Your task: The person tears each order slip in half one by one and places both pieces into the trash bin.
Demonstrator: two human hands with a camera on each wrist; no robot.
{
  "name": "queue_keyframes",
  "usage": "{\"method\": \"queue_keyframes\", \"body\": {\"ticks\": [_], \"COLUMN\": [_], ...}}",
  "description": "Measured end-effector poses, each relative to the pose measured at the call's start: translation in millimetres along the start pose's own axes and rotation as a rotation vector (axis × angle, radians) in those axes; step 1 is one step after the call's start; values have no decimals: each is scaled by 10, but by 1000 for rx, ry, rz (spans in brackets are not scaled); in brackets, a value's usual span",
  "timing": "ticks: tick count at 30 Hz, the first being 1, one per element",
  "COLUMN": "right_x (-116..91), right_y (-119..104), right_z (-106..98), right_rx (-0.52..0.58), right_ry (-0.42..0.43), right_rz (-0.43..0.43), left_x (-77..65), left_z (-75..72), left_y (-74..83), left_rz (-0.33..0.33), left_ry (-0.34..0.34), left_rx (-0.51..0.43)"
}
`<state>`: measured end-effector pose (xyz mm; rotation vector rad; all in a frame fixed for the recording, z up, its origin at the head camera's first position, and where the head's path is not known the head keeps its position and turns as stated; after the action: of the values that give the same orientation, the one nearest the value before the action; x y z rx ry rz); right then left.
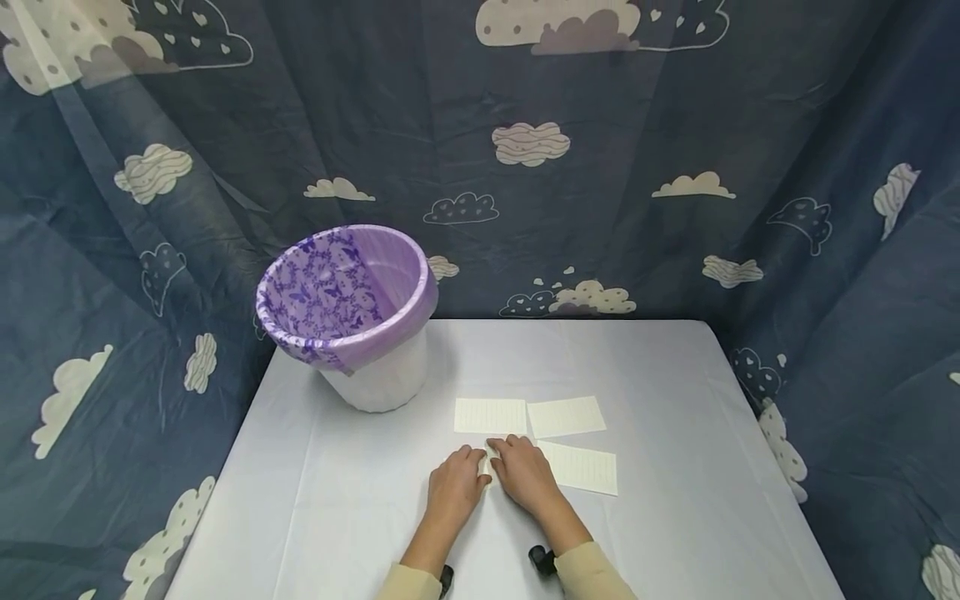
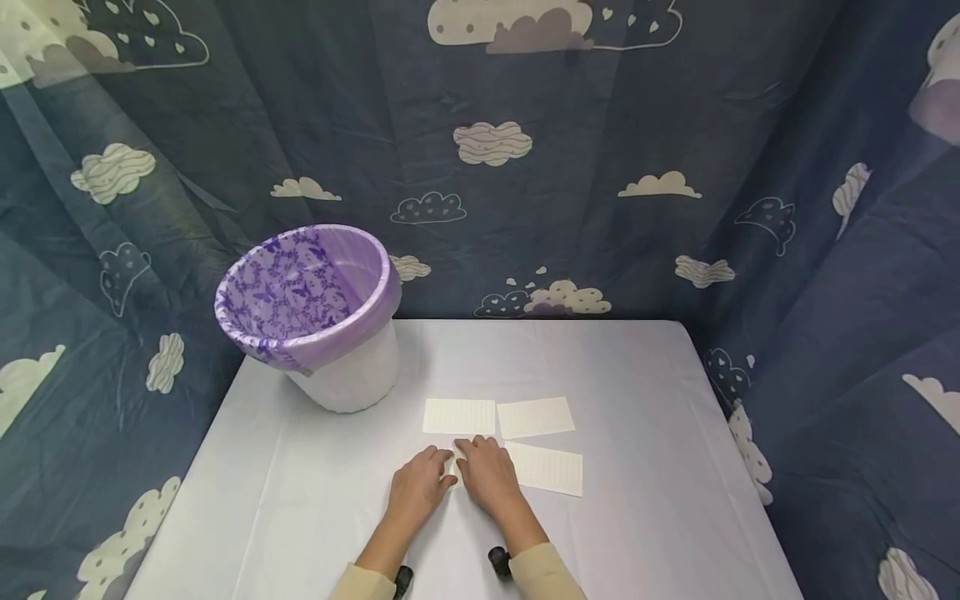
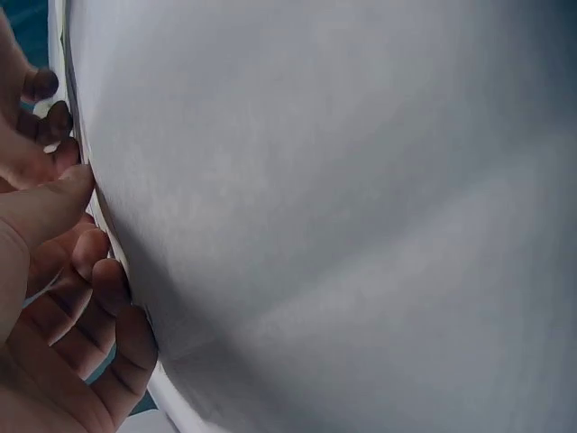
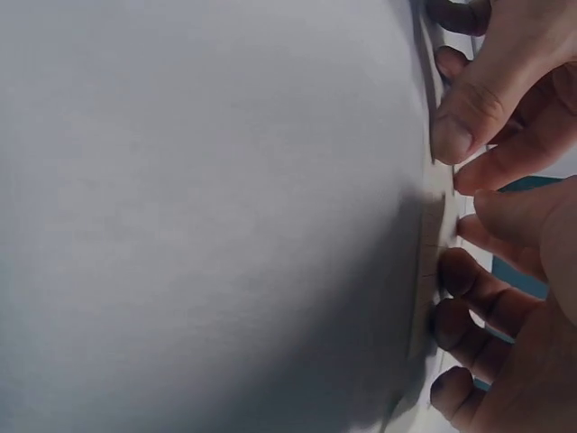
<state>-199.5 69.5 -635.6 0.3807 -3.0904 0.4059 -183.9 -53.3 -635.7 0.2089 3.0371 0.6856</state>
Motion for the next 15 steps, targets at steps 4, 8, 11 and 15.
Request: {"method": "queue_keyframes", "body": {"ticks": [4,8,11,15], "right_x": [34,40,35,24], "right_y": [-11,1,9,7], "right_z": [3,32,50,71], "right_rx": [-2,9,6,-4], "right_ry": [-9,-14,-7,-3], "right_rz": [9,9,12,21], "left_x": [-18,-10,5,14], "left_z": [-3,-1,-10,-19], "left_y": [-1,-10,-8,-6], "left_rz": [-25,-48,-47,-32], "left_ry": [0,-18,-23,-24], "left_rx": [-6,10,20,23]}}
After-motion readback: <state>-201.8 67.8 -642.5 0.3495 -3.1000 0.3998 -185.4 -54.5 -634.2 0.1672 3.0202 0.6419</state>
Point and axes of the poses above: each hand's wrist, its own x-axis towards the middle knuckle, its own z-axis out of the palm, y = z × x, the point moved 5 cm from there along x, towards the middle knuckle, and after that the axes turned 8 degrees about -x, right-handed, at the moved point
